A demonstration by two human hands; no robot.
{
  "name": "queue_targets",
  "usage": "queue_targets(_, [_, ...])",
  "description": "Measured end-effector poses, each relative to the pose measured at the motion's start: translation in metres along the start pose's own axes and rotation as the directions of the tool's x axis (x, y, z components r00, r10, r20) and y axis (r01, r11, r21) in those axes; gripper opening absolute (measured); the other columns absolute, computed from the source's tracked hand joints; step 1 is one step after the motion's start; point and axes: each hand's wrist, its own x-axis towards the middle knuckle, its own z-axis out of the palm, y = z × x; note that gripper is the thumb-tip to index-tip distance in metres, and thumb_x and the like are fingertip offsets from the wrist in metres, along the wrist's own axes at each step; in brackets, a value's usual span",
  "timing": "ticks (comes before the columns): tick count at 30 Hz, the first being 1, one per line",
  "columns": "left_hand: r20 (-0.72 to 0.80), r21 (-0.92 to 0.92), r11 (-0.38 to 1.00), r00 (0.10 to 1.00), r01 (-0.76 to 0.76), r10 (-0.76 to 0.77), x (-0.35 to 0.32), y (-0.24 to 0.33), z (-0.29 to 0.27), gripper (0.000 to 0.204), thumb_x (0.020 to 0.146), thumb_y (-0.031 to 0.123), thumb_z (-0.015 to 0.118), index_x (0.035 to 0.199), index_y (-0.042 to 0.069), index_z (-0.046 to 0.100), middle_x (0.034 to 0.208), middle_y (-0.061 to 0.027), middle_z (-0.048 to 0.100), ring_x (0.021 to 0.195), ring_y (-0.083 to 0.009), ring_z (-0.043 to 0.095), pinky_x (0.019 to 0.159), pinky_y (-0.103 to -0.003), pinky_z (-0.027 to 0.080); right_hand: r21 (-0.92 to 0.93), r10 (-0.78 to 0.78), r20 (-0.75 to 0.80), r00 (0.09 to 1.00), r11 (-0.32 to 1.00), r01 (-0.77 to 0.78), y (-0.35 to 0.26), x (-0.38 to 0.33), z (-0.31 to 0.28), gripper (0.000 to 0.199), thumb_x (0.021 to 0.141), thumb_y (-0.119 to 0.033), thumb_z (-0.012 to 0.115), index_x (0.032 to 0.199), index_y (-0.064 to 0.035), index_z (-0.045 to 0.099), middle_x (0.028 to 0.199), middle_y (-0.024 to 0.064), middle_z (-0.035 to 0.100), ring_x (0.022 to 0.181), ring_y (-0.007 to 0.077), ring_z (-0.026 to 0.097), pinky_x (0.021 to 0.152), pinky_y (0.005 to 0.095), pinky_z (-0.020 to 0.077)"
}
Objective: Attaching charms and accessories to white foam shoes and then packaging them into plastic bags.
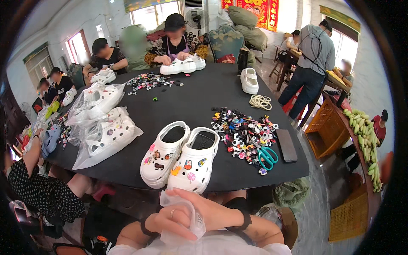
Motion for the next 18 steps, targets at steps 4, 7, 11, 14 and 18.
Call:
queue_targets(4, [-0.028, -0.110, 0.993, 0.998, 0.047, -0.051, -0.001, -0.011, -0.010, 0.034, 0.070, -0.002, 0.076, 0.104, 0.003, 0.072, 0.090, -0.0049, 0.059, 0.079, -0.0217, 0.058, 0.070, -0.031, 0.048, -0.165, 0.252, -0.019, 0.968, 0.954, -0.252, -0.008, -0.014, -0.019, 0.073, 0.073, -0.013, 0.081, 0.137, -0.0063, 0.048, 0.126, 0.0153, 0.062, 0.115, 0.0272, 0.062, 0.098, 0.0358, 0.0482])
queue_targets(7, [-0.101, 0.058, 0.978, 0.976, 0.201, -0.194, -0.007, -0.013, -0.018, 0.043, 0.070, -0.001, 0.079, 0.111, 0.002, 0.068, 0.103, -0.0101, 0.064, 0.091, -0.0258, 0.062, 0.079, -0.034, 0.051, -0.253, 0.177, -0.254, 0.951, 0.937, -0.242, -0.008, -0.016, -0.031, 0.050, 0.073, -0.010, 0.080, 0.119, -0.0027, 0.062, 0.111, 0.0138, 0.068, 0.101, 0.0262, 0.068, 0.088, 0.0341, 0.0531])
queue_targets(11, [-0.260, 0.314, 0.888, 0.930, 0.337, -0.261, -0.019, -0.014, -0.031, 0.065, 0.067, 0.004, 0.084, 0.126, 0.002, 0.056, 0.122, -0.0169, 0.060, 0.110, -0.0321, 0.060, 0.093, -0.038, 0.049, -0.272, 0.099, -0.372, 0.923, 0.939, -0.210, -0.004, -0.016, -0.044, 0.041, 0.071, -0.005, 0.081, 0.109, -0.0013, 0.066, 0.101, 0.0121, 0.070, 0.090, 0.0214, 0.070, 0.081, 0.0300, 0.0539])
queue_targets(14, [-0.293, 0.364, 0.839, 0.905, 0.404, -0.309, -0.030, -0.008, -0.040, 0.070, 0.068, 0.006, 0.086, 0.130, 0.004, 0.052, 0.129, -0.0188, 0.057, 0.115, -0.0320, 0.058, 0.094, -0.039, 0.049, -0.154, 0.137, -0.513, 0.847, 0.956, -0.248, -0.005, -0.017, -0.050, 0.039, 0.070, -0.001, 0.080, 0.107, -0.0022, 0.066, 0.101, 0.0087, 0.070, 0.091, 0.0159, 0.069, 0.080, 0.0291, 0.0535])
queue_targets(18, [-0.363, 0.176, 0.846, 0.832, 0.503, -0.419, -0.035, -0.006, -0.043, 0.084, 0.065, 0.011, 0.090, 0.136, 0.005, 0.046, 0.140, -0.0229, 0.048, 0.129, -0.0346, 0.049, 0.104, -0.043, 0.041, -0.014, 0.132, -0.581, 0.803, 0.985, -0.173, 0.000, -0.009, -0.048, 0.057, 0.074, -0.004, 0.084, 0.116, -0.0015, 0.045, 0.105, 0.0084, 0.063, 0.099, 0.0146, 0.064, 0.085, 0.0293, 0.0526])
